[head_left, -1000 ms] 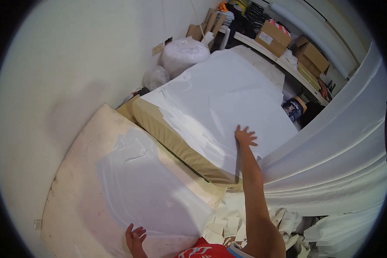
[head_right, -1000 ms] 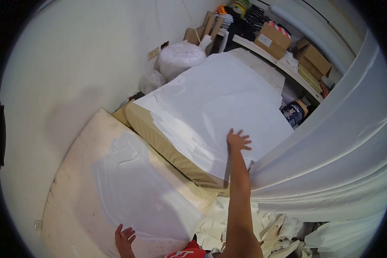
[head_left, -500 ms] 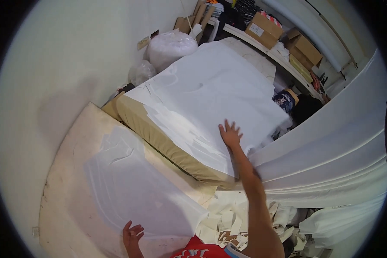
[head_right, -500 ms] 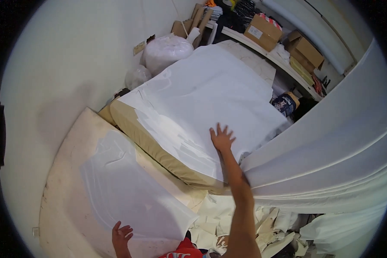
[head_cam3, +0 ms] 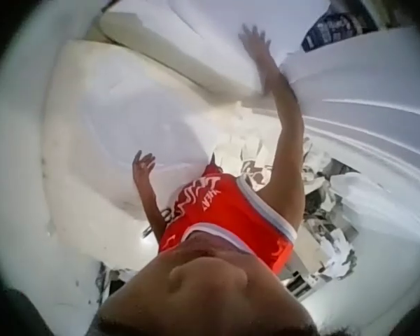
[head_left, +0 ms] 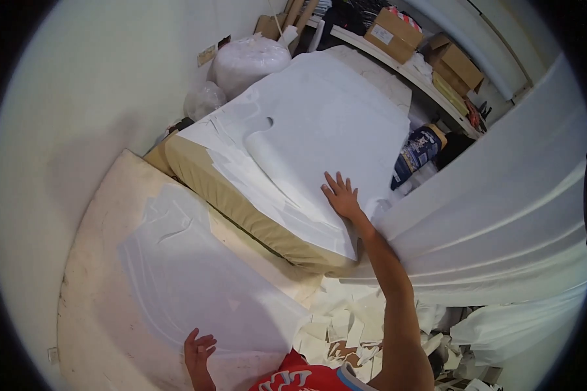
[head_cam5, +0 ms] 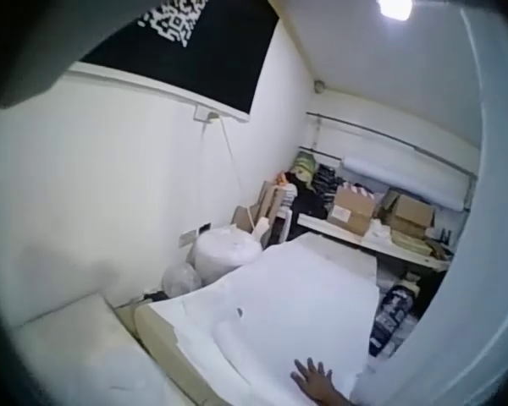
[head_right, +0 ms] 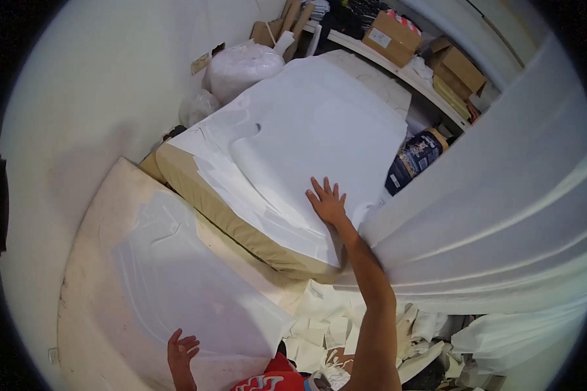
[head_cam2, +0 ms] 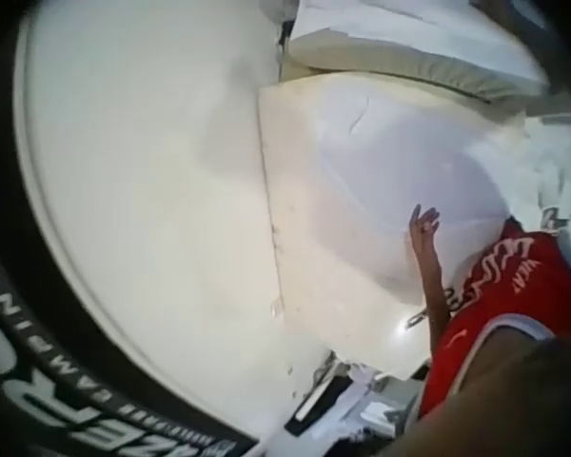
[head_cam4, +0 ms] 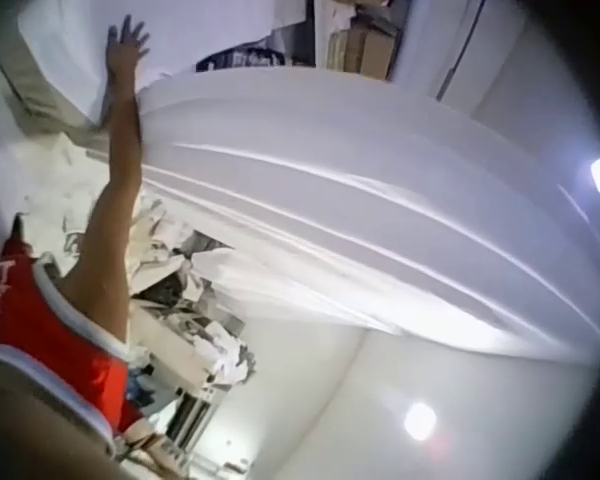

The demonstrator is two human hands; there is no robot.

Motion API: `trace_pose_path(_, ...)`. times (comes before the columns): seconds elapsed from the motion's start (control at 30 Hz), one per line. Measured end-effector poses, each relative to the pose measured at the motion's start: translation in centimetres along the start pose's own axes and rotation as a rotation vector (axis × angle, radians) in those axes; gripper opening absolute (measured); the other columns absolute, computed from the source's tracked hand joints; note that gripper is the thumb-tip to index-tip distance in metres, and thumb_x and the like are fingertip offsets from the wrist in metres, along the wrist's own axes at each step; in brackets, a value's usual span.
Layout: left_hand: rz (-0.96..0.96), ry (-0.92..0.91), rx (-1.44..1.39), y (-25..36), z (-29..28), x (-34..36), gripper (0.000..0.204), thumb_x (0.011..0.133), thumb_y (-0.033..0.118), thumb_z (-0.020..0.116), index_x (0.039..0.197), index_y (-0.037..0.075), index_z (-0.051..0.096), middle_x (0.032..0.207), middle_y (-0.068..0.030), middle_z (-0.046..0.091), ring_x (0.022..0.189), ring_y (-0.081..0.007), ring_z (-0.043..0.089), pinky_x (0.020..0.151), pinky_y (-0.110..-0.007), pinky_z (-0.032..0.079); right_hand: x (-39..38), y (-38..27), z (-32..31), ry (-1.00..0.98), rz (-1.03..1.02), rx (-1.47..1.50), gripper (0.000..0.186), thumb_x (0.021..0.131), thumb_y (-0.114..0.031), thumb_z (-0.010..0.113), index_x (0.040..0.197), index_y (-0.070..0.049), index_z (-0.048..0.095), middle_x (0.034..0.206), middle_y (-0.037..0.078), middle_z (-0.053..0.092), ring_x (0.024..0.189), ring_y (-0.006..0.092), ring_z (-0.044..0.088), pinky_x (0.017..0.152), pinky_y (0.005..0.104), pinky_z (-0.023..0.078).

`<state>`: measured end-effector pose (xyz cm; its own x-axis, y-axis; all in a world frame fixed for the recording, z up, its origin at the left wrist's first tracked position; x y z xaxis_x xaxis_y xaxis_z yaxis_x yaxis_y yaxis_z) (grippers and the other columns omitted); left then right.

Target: Cutting patterns out of fabric and foam layers using scissors.

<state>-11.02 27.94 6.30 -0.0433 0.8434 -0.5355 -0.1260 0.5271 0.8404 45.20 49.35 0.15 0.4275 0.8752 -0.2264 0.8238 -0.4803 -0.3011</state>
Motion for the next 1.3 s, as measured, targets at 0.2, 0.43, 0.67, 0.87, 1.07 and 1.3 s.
trace_pose_path(0.2,0.276,-0.132,0.281,2.5,2.6,-1.9,0.05,0.093,0.015,0.058,0.138,0.003,0.041,0.11,-0.0143,0.061,0.099,-0.0215,0.062,0.086,-0.035,0.049,-0.3,7.0,-4.9,0.368,-0.194,0.653,0.047,0.105,-0.029,0.031,0.136,0.005,0.044,0.143,0.02,0.043,0.137,0.0286,0.036,0.114,0.0356,0.026)
trace_pose_path(0.43,0.261,-0.324,0.283,4.2,7.9,-0.8,0.046,0.092,0.006,0.054,0.136,0.005,0.045,0.11,-0.0129,0.06,0.094,-0.0198,0.062,0.08,-0.032,0.049,-13.0,23.4,-12.0,0.59,0.215,0.633,0.05,0.102,-0.035,0.039,0.127,0.005,0.055,0.126,0.017,0.058,0.119,0.0251,0.051,0.104,0.0328,0.035)
trace_pose_path(0.67,0.964,-0.455,0.809,12.3,32.4,3.5,0.042,0.089,0.013,0.06,0.13,0.009,0.054,0.117,-0.0157,0.058,0.105,-0.0283,0.058,0.093,-0.039,0.046,-8.4,34.7,-12.0,0.52,0.667,1.303,0.048,0.096,-0.046,0.046,0.116,-0.005,0.059,0.094,0.011,0.067,0.08,0.0185,0.063,0.064,0.0315,0.049)
trace_pose_path(0.87,0.979,-0.397,1.392,11.2,46.6,12.3,0.056,0.086,0.034,0.065,0.137,0.019,0.05,0.144,-0.0182,0.039,0.132,-0.0394,0.036,0.109,-0.056,0.026,16.2,38.3,-14.5,0.404,0.447,1.219,0.042,0.096,-0.045,0.046,0.117,-0.011,0.057,0.092,0.007,0.067,0.078,0.0173,0.063,0.07,0.0307,0.052)
trace_pose_path(1.07,0.832,-0.353,1.447,10.1,46.6,15.7,0.045,0.082,0.026,0.066,0.126,0.016,0.059,0.135,-0.018,0.048,0.13,-0.0375,0.039,0.11,-0.058,0.024,30.8,44.0,-13.8,0.502,0.601,1.483,0.032,0.093,-0.037,0.053,0.114,-0.014,0.056,0.098,0.006,0.066,0.084,0.0185,0.063,0.073,0.0328,0.052)
trace_pose_path(1.3,0.806,-0.382,1.62,10.7,48.3,16.2,0.046,0.087,0.027,0.064,0.131,0.015,0.055,0.137,-0.0179,0.047,0.128,-0.037,0.042,0.109,-0.053,0.029,35.6,35.7,-24.0,0.32,0.125,1.454,0.044,0.083,-0.008,0.066,0.127,-0.007,0.059,0.12,0.01,0.062,0.105,0.0194,0.06,0.09,0.0316,0.049)
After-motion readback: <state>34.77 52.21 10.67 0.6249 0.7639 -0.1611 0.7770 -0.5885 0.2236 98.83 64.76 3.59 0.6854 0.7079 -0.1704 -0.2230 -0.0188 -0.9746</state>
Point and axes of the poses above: each hand's wrist, its own x-axis towards the middle knuckle, its own z-axis out of the palm, y = z × x, the point moved 7 cm from there along x, towards the middle knuckle
